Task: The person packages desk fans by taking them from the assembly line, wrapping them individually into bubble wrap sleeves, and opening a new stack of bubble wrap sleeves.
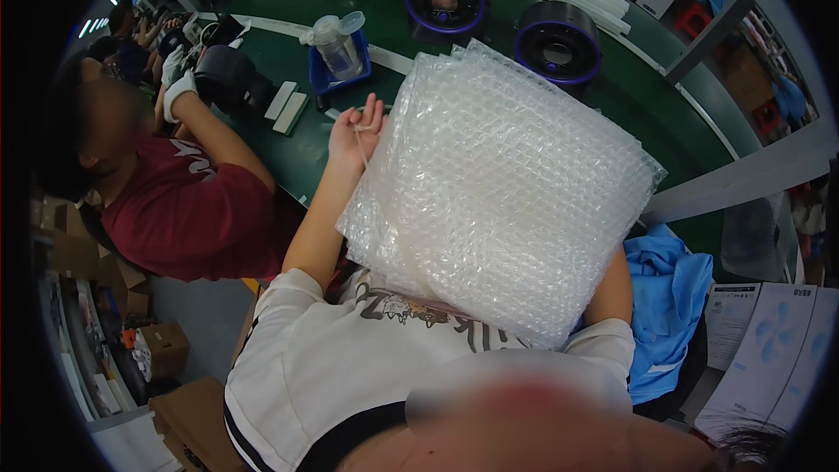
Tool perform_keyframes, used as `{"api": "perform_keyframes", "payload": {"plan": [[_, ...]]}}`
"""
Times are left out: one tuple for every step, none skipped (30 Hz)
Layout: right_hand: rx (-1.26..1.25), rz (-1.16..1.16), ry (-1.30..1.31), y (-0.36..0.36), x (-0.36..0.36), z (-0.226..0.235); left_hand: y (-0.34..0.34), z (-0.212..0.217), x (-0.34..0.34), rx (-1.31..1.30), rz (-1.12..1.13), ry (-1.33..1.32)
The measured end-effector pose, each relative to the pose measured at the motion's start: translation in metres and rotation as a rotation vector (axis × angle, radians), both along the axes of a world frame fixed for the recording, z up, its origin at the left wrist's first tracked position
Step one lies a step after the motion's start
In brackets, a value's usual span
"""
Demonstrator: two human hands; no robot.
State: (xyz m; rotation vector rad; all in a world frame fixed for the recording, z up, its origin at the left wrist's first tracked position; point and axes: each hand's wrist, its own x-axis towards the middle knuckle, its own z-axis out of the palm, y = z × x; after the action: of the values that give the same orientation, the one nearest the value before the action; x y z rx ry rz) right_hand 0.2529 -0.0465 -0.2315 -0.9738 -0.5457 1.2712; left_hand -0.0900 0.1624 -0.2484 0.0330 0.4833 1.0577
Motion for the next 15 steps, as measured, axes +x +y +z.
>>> {"api": "perform_keyframes", "payload": {"plan": [[-0.001,0.007,-0.002,0.001,0.0,0.0,-0.004,0.003,-0.005,-0.002,0.006,0.0],[-0.002,0.012,-0.007,0.001,0.0,-0.001,-0.01,0.008,-0.009,0.016,0.118,0.071],[-0.006,0.019,-0.005,0.002,0.0,-0.002,-0.014,0.012,-0.014,0.034,0.23,0.143],[-0.005,0.017,-0.009,0.0,-0.001,-0.001,-0.017,0.016,-0.018,0.071,0.249,0.151],[-0.007,0.018,-0.003,0.0,0.0,-0.001,-0.021,0.02,-0.019,0.069,0.248,0.153],[-0.008,0.014,-0.003,0.0,0.001,-0.001,-0.025,0.027,-0.02,0.078,0.191,0.237],[-0.012,0.013,-0.01,0.0,0.0,-0.001,-0.027,0.029,-0.021,0.086,0.134,0.321],[-0.012,0.014,-0.012,0.001,0.001,0.0,-0.028,0.024,-0.026,0.192,-0.042,0.344],[-0.015,0.016,-0.013,0.002,0.0,0.0,-0.027,0.019,-0.028,0.189,-0.04,0.343],[-0.018,0.017,-0.017,0.004,-0.001,0.0,-0.026,0.012,-0.027,0.15,-0.217,0.359],[-0.011,0.014,-0.015,0.002,0.0,0.001,-0.029,0.014,-0.02,0.121,-0.396,0.377],[-0.004,0.014,-0.016,0.0,0.001,0.001,-0.037,0.027,-0.012,0.086,-0.35,0.37],[0.002,0.011,-0.016,-0.001,0.002,0.002,-0.032,0.023,-0.009,0.094,-0.352,0.37],[0.0,0.013,-0.017,0.0,0.0,0.003,-0.024,0.017,-0.006,0.206,-0.308,0.271],[-0.002,0.013,-0.021,0.0,0.0,0.003,-0.016,0.012,-0.004,0.319,-0.263,0.172]]}}
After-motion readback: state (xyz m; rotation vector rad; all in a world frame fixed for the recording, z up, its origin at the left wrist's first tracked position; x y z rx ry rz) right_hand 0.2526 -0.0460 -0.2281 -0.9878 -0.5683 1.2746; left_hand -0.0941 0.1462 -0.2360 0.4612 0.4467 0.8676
